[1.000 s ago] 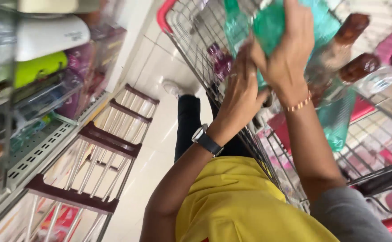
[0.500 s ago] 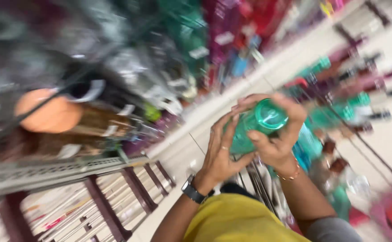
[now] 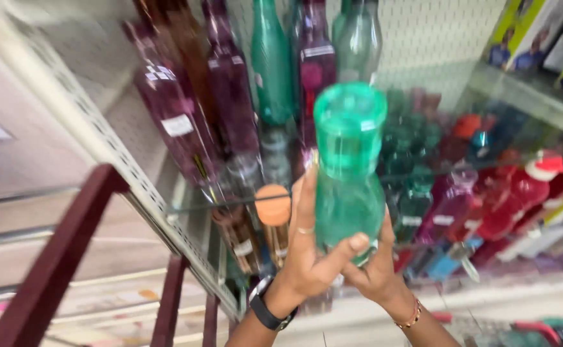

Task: The recorder is taking various plastic water bottles from a shopping cart and arranging them onto a glass display shelf in a store.

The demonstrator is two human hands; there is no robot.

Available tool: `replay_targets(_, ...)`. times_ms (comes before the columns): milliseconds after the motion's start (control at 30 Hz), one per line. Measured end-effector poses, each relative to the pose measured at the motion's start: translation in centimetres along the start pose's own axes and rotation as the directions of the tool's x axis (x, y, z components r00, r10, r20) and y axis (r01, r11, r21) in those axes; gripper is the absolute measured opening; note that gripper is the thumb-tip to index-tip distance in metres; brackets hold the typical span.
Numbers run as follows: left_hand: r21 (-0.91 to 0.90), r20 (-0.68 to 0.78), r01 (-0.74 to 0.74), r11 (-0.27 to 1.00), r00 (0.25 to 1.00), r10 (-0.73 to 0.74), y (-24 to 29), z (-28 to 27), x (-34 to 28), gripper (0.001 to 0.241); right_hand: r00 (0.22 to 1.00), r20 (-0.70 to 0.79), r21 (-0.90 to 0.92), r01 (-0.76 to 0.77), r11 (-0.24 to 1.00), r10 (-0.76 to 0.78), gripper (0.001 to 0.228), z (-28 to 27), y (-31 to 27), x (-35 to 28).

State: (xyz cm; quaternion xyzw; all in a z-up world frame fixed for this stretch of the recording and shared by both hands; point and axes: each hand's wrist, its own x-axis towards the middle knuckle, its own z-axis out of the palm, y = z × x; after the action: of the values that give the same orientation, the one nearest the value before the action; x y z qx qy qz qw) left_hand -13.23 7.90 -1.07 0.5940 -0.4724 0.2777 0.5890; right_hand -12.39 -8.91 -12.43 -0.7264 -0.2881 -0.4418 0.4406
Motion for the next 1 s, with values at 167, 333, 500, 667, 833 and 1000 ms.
replay_targets(167,0.169,-0.185,0.101,0.981,0.980,-0.069,-0.6,-2.4,6.8,0.091,1.000,-0.010,-0.026,-0.025,0.999,0.025,0.104,4.0,0.7,9.1)
replay_targets(333,0.330,-0.256,0.091,0.940,0.967,-0.004,-6.4,-3.6,6.1,0.089,0.998,0.031,0.014,-0.061,0.998,0.060,0.101,8.2,2.3,12.0)
replay_targets(500,0.334,-0.270,0.140,0.932,0.962,-0.047,-9.7,-4.0,4.5,0.085,0.994,-0.010,0.009,-0.105,0.994,0.105,0.098,10.0,3.7,12.3)
replay_targets(667,0.344,-0.275,0.222,0.912,0.953,-0.129,-10.4,-4.7,5.4,0.084,0.976,0.037,-0.079,-0.210,0.974,0.213,0.079,10.4,4.4,12.9)
replay_targets(833,0.302,-0.281,0.272,0.914,0.941,-0.187,-12.5,-5.2,7.0,0.082,0.953,0.024,-0.212,-0.289,0.934,0.300,0.070,11.0,3.2,15.6)
replay_targets(1000,0.443,-0.276,0.319,0.838,0.938,-0.211,-14.4,-5.2,7.1,0.081,0.954,0.023,-0.352,-0.271,0.896,0.298,0.063,11.3,4.0,16.4)
